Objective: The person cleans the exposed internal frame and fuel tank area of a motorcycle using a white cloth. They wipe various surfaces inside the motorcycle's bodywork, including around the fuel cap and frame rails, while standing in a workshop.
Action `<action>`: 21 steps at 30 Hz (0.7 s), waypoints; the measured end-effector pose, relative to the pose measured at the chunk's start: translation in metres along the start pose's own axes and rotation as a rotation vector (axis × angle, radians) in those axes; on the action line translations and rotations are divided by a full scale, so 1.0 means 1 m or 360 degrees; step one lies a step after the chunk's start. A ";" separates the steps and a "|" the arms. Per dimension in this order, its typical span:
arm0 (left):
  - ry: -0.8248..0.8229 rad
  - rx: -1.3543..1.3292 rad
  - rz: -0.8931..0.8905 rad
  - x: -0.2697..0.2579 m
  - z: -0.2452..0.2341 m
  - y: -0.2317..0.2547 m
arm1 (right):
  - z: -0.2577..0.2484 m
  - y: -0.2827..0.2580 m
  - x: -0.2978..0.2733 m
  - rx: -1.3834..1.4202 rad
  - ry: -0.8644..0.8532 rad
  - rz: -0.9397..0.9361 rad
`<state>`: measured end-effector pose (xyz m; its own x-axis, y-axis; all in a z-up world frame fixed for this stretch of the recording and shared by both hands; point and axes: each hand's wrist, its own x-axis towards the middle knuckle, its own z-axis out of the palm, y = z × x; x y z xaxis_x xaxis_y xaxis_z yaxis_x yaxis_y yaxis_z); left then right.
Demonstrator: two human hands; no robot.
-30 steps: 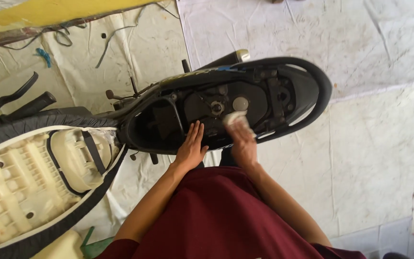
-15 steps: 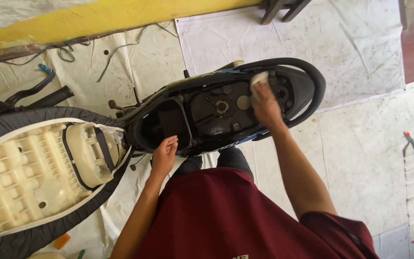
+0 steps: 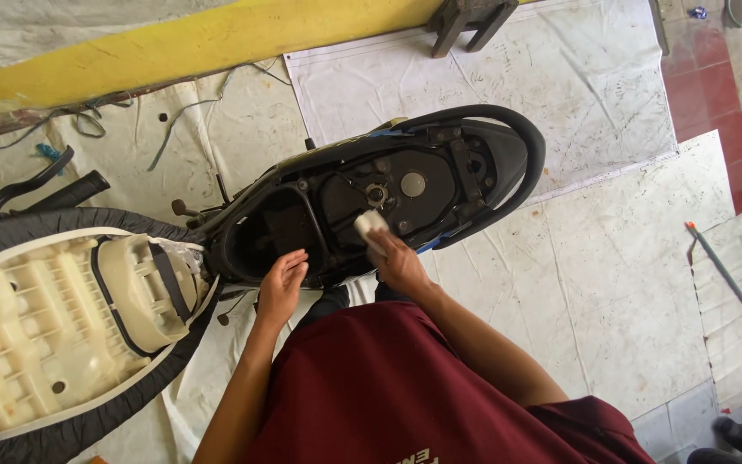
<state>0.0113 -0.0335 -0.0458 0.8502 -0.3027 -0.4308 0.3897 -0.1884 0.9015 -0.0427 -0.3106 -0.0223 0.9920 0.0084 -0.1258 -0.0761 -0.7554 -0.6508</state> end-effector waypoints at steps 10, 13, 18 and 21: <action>-0.0607 -0.0176 -0.0278 -0.001 0.020 0.050 | -0.054 -0.043 0.024 0.1430 -0.0604 0.0323; -0.0386 -0.0457 -0.0465 -0.005 0.018 0.054 | -0.066 -0.046 0.026 0.1438 -0.0561 0.0779; -0.0389 0.0347 -0.0138 -0.007 0.015 0.089 | -0.070 -0.064 0.029 0.0133 0.0196 -0.0321; -0.0615 0.0327 0.0085 -0.006 0.019 0.103 | -0.065 -0.087 0.034 0.0174 0.0017 -0.0819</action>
<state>0.0397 -0.0691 0.0486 0.6572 -0.6369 -0.4031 0.2372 -0.3330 0.9126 0.0043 -0.2867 0.0788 0.9047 0.3532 0.2381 0.4119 -0.5827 -0.7006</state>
